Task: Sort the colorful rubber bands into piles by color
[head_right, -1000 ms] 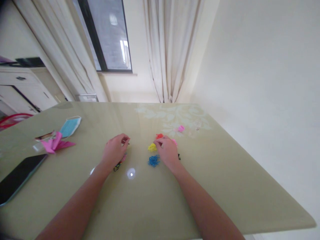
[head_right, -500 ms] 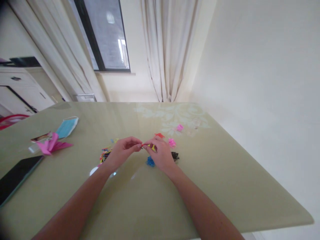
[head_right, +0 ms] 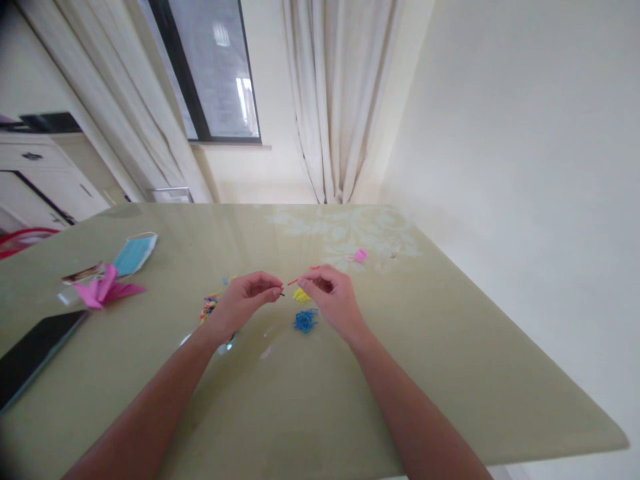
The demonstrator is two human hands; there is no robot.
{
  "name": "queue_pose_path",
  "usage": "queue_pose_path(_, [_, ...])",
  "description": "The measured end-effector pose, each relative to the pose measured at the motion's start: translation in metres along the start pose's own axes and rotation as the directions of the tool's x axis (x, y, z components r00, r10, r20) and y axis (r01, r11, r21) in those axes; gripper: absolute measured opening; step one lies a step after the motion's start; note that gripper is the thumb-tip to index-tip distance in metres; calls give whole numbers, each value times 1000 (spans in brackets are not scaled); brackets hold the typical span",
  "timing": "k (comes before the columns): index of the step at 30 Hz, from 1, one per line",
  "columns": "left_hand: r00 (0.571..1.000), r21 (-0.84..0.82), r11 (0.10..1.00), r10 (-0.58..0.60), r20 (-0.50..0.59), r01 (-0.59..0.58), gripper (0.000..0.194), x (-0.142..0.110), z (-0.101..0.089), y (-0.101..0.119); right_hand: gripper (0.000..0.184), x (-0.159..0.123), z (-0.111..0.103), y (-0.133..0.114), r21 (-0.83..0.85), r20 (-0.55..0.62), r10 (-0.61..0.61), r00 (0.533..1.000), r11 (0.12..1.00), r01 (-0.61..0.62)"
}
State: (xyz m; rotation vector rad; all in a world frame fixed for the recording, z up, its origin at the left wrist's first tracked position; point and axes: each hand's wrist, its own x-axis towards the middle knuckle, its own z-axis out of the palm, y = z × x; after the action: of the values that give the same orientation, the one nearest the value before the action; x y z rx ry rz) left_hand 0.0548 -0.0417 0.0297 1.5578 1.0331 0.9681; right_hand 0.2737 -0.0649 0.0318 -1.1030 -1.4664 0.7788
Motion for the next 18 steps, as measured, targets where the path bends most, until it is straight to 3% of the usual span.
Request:
queue_pose_path(4, [998,59,998,-18,-56,21,31,2,-3,-6,15,1,-11,-12,157,19,-18,1000,987,14])
queue_pose_path(9, [996,97,995,-21,-89,29,32,6,-5,-13,7,1,-15,-17,210,-9,-107,994,972,107])
queue_pose_path(13, [996,100,995,-9,-94,18,31,6,-6,-15,12,3,-17,-15,149,-29,-88,996,985,92])
queue_pose_path(18, [985,198,979,-10,-170,44,22,7,-13,-17,23,12,-27,3,-59,-126,-11,992,998,4])
